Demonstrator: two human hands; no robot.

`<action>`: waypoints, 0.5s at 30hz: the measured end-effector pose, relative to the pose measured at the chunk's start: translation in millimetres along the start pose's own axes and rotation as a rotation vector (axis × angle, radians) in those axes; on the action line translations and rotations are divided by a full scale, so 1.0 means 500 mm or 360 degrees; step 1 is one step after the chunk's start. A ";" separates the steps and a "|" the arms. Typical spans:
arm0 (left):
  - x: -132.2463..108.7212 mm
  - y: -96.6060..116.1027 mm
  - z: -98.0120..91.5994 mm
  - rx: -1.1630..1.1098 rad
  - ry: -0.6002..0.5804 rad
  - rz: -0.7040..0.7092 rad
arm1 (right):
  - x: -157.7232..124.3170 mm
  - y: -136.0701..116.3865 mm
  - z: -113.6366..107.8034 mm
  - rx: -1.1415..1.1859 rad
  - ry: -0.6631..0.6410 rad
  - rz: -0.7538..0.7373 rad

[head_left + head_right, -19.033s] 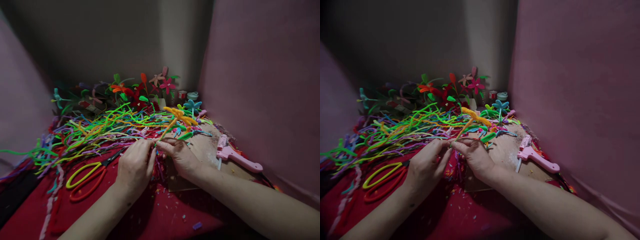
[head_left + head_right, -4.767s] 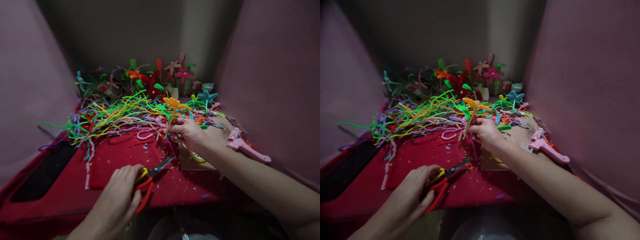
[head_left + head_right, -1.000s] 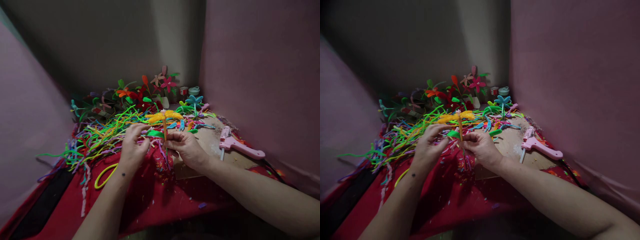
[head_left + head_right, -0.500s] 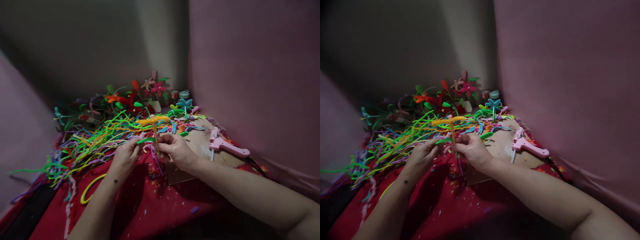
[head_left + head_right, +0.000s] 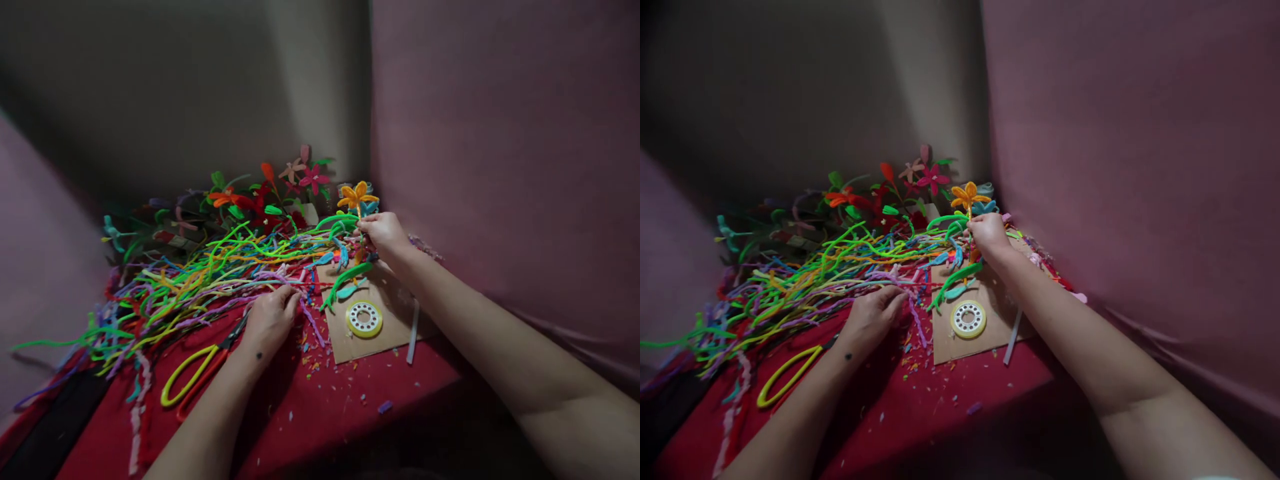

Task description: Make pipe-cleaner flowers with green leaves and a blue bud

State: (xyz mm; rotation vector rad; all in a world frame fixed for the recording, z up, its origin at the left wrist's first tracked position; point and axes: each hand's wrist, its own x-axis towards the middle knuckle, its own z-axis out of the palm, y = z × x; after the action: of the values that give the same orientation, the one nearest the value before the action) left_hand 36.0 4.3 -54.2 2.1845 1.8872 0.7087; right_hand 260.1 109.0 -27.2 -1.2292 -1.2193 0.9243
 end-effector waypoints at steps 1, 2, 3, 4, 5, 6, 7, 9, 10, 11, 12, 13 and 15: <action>-0.001 0.001 0.004 0.0012 -0.0005 0.0009 | 0.017 0.004 0.000 -0.0090 0.0020 -0.0020; -0.003 0.002 0.006 0.0023 -0.0005 0.0017 | 0.032 0.008 0.000 -0.0182 0.0047 -0.0044; -0.004 0.003 0.007 0.0032 -0.0001 0.0022 | 0.045 0.011 -0.001 -0.0280 0.0066 -0.0072; -0.005 0.003 0.007 0.0039 0.0006 0.0024 | 0.055 0.013 -0.001 -0.0380 0.0094 -0.0105; -0.006 0.002 0.006 0.0039 0.0018 0.0022 | 0.061 0.013 -0.002 -0.0472 0.0131 -0.0152; -0.006 0.001 0.003 0.0034 0.0031 0.0017 | 0.062 0.013 -0.003 -0.0557 0.0163 -0.0201; -0.006 0.000 -0.001 0.0023 0.0050 0.0009 | 0.059 0.012 -0.004 -0.0631 0.0196 -0.0256; -0.004 -0.002 -0.010 -0.0020 0.0093 -0.0014 | 0.041 0.008 -0.002 -0.0754 0.0239 -0.0373; -0.003 -0.003 -0.015 -0.0050 0.0115 -0.0029 | 0.027 0.006 0.000 -0.0803 0.0238 -0.0435; -0.002 -0.004 -0.020 -0.0083 0.0135 -0.0048 | 0.011 0.004 0.003 -0.0843 0.0217 -0.0496; -0.001 -0.005 -0.024 -0.0117 0.0152 -0.0068 | -0.006 0.002 0.008 -0.0876 0.0177 -0.0555; 0.000 -0.005 -0.027 -0.0150 0.0164 -0.0089 | -0.021 0.001 0.012 -0.0901 0.0120 -0.0610; 0.001 -0.006 -0.031 -0.0207 0.0177 -0.0129 | -0.046 0.000 0.019 -0.0932 -0.0018 -0.0698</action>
State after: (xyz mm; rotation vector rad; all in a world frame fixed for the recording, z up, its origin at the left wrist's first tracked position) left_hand 26.6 2.7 -41.9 2.0167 1.9111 0.9271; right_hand 247.1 88.5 -31.8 -1.3158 -1.7522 0.2503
